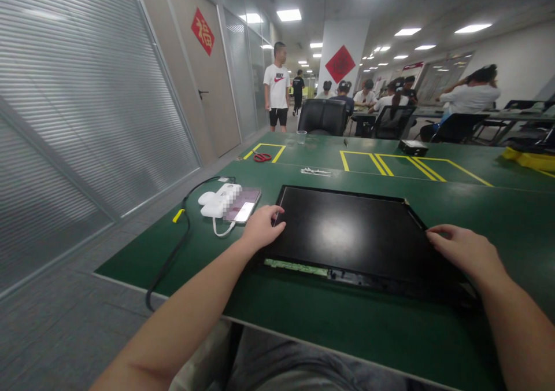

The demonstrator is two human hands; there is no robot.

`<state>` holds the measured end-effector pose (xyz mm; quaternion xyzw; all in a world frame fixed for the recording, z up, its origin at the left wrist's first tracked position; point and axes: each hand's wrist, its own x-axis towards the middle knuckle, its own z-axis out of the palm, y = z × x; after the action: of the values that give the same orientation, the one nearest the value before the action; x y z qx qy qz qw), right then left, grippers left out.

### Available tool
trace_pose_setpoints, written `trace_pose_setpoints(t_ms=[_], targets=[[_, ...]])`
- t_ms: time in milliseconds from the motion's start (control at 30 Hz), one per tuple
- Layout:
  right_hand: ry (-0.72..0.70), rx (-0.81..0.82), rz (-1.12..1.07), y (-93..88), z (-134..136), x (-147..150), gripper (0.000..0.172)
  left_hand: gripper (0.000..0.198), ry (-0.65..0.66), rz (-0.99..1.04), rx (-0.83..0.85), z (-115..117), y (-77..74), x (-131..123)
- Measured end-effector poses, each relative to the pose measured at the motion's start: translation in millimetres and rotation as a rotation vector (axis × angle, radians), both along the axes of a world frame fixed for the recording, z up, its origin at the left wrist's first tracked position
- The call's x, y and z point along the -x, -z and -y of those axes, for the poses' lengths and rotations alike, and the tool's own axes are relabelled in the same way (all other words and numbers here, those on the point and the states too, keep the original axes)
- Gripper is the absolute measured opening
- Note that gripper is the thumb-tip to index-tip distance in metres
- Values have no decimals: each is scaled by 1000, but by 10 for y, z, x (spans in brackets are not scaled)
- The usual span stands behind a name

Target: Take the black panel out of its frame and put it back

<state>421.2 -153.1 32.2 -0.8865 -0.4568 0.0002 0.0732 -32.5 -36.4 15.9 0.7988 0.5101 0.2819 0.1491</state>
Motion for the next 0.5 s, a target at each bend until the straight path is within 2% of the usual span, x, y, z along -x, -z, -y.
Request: trace_pose_setpoints(t_ms=[133, 333, 500], targets=[[15, 12, -8, -31, 2, 32, 48, 24, 3, 38, 8, 7, -6, -15], [15, 22, -23, -60, 6, 73, 49, 21, 74, 71, 10, 44, -21, -69], [-6, -25, -6, 8, -8, -14, 47, 22, 39, 59, -13, 25, -37, -31]])
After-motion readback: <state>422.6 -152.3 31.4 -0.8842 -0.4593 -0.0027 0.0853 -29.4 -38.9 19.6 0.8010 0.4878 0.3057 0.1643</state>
